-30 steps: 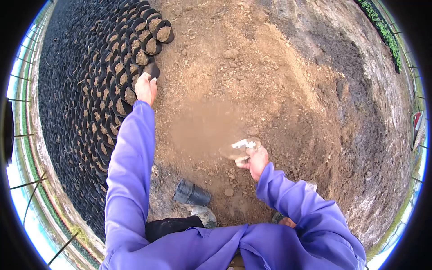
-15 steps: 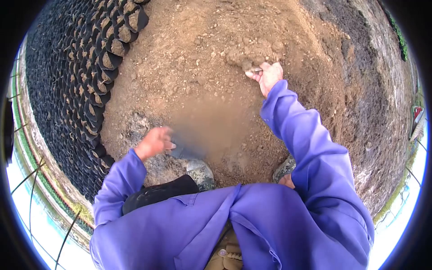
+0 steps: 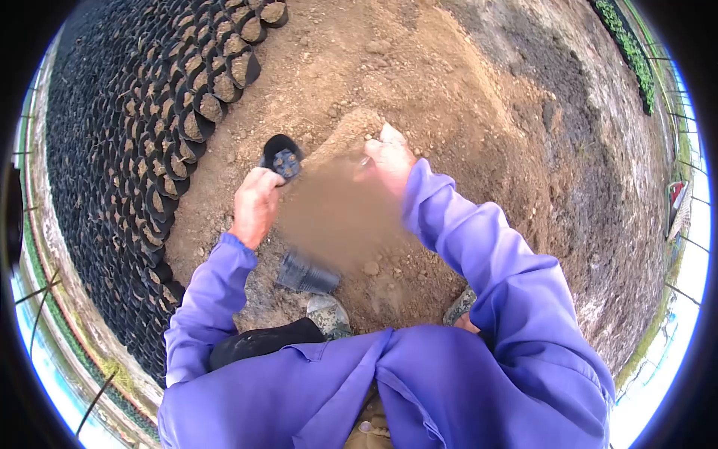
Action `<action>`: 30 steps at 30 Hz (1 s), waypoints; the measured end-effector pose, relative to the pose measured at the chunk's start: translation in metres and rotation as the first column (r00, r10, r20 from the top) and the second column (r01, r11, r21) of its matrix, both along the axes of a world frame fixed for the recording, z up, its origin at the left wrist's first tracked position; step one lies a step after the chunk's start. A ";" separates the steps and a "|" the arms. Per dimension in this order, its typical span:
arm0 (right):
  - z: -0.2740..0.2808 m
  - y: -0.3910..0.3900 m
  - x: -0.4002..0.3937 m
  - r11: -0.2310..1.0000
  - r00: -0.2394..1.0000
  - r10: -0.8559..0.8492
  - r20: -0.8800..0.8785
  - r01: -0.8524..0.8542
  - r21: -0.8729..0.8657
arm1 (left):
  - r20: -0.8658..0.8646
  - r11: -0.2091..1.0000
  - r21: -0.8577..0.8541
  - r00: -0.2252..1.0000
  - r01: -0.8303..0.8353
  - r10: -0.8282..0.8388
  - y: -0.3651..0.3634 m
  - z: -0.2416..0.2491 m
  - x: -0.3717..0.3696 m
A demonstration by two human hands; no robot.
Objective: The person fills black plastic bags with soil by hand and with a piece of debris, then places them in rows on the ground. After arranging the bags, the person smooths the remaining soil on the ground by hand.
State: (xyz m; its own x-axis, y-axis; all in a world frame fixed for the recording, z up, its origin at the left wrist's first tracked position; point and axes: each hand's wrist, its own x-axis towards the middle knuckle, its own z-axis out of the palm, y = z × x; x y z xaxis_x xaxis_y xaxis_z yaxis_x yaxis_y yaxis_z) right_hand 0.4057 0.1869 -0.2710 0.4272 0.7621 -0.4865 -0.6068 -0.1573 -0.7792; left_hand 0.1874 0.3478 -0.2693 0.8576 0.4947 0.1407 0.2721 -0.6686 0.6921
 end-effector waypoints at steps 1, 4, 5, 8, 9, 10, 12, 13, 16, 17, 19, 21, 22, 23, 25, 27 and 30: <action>0.007 0.011 -0.003 0.999 0.999 0.024 0.028 -0.025 0.022 | -0.019 1.000 0.011 0.999 0.026 -0.026 0.002 -0.004 0.003; 0.024 0.042 -0.019 0.995 0.951 0.100 0.294 -0.089 -0.050 | -0.091 0.992 0.073 0.991 0.102 -0.095 0.004 -0.014 0.015; 0.015 0.052 -0.024 0.974 0.845 0.205 0.493 -0.127 -0.188 | -0.115 0.982 0.141 0.987 0.127 -0.111 0.005 -0.016 0.017; -0.022 0.065 -0.032 0.939 0.319 0.344 0.883 -0.104 -0.328 | -0.157 0.946 0.274 0.978 0.174 -0.134 0.009 -0.030 0.023; -0.029 0.063 -0.033 0.957 0.347 0.291 0.892 -0.098 -0.275 | -0.147 0.946 0.275 0.980 0.169 -0.133 0.009 -0.035 0.023; -0.035 0.063 -0.032 0.972 0.373 0.237 0.897 -0.090 -0.219 | -0.137 0.947 0.277 0.982 0.164 -0.130 0.011 -0.039 0.023; -0.014 0.059 -0.032 0.998 0.675 0.050 0.736 -0.060 -0.014 | -0.143 0.952 0.273 0.985 0.136 -0.100 0.011 -0.040 0.021; -0.006 0.053 -0.028 0.999 0.742 0.041 0.669 -0.009 -0.052 | -0.145 0.955 0.270 0.986 0.121 -0.084 0.011 -0.040 0.020; -0.005 0.029 -0.014 0.986 0.879 -0.067 0.472 0.130 -0.102 | -0.130 0.964 0.260 0.991 0.045 -0.011 0.011 -0.045 0.018; -0.019 0.021 -0.014 0.982 0.900 -0.132 0.414 0.176 -0.069 | -0.141 0.965 0.259 0.990 0.049 -0.012 0.011 -0.045 0.019; -0.026 0.006 -0.014 0.971 0.940 -0.178 0.290 0.216 -0.103 | -0.163 0.966 0.252 0.987 0.057 -0.016 0.008 -0.046 0.021; -0.023 -0.007 -0.018 0.956 0.976 -0.151 0.155 0.184 -0.229 | -0.175 0.961 0.273 0.985 0.046 0.003 0.009 -0.051 0.024; -0.020 -0.011 -0.022 0.965 0.976 -0.177 0.129 0.198 -0.171 | -0.181 0.957 0.286 0.983 0.043 0.010 0.010 -0.053 0.026; -0.021 -0.013 -0.024 0.957 0.974 -0.183 0.137 0.208 -0.201 | -0.168 0.965 0.263 0.985 0.011 0.035 0.011 -0.058 0.028; -0.029 -0.016 -0.025 0.940 0.970 -0.191 0.151 0.225 -0.258 | -0.148 0.975 0.217 0.985 -0.055 0.088 0.017 -0.069 0.028; -0.028 -0.022 -0.017 0.916 0.953 -0.286 0.098 0.302 -0.265 | -0.149 0.987 0.155 0.987 -0.038 0.061 0.023 -0.066 0.013; -0.073 -0.023 0.026 0.833 0.856 -0.515 0.050 0.513 -0.207 | -0.069 0.992 0.123 0.998 -0.005 0.014 0.019 -0.060 0.029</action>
State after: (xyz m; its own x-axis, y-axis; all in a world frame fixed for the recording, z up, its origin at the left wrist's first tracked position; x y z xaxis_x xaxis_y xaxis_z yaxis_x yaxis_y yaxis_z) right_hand 0.4318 0.1635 -0.3442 0.7253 0.3158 -0.6117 -0.6504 0.0233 -0.7592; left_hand 0.2163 0.3672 -0.3294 0.8630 0.4853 0.1406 0.3234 -0.7443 0.5843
